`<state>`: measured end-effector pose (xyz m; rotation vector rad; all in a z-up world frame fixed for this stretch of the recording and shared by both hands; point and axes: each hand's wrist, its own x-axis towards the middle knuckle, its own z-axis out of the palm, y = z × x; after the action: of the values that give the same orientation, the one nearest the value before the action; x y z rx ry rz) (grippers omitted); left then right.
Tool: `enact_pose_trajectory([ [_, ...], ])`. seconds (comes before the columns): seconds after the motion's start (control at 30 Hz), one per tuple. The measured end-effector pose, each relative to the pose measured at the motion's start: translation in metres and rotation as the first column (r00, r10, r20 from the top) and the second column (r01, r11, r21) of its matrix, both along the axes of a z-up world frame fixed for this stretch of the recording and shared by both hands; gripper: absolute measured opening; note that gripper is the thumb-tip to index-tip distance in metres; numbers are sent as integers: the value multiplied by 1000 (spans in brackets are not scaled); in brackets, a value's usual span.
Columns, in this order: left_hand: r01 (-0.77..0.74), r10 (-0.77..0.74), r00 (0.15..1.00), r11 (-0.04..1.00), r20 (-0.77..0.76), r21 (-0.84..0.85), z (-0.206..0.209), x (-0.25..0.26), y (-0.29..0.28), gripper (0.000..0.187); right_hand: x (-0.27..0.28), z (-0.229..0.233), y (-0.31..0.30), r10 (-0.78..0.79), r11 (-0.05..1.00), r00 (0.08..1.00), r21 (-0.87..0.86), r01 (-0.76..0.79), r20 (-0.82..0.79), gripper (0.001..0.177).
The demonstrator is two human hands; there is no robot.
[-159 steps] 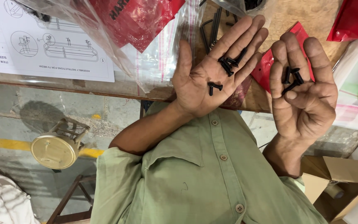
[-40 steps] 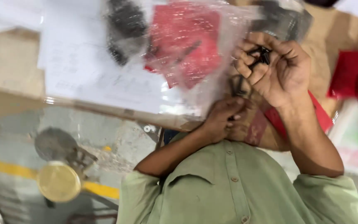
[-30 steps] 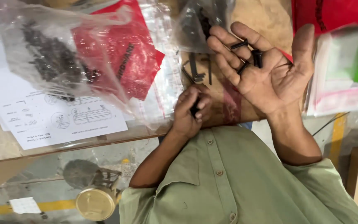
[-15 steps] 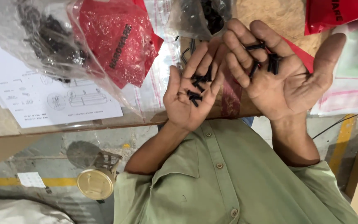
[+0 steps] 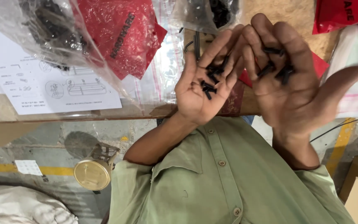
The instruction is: The person sorts small hardware components, including washers and screws, from plastic bags into their hands. They separate the items by type, display them to the camera, and then place them into red hardware bags.
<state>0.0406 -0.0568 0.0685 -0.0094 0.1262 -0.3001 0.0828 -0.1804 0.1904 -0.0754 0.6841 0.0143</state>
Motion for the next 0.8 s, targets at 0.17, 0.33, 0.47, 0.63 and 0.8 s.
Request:
enact_pose_trajectory([
  [0.17,-5,6,997,1000,-73,8,-16,-1,-18,61,-34,-59,-2,810,384,508,-920,-83,292,90],
  [0.33,-98,98,995,995,6,14,-28,0,-31,42,-61,-108,-17,450,522,778,-836,170,439,55],
  [0.47,-55,66,989,995,134,-83,0,13,-29,42,-62,-114,-43,285,553,860,-805,212,423,40],
  [0.63,51,-37,993,990,110,-130,14,19,-32,43,-60,-118,-52,317,478,864,-853,211,391,22],
  [0.8,81,-68,990,991,120,-107,11,17,-34,44,-67,-112,-59,461,105,857,-973,206,231,21],
])
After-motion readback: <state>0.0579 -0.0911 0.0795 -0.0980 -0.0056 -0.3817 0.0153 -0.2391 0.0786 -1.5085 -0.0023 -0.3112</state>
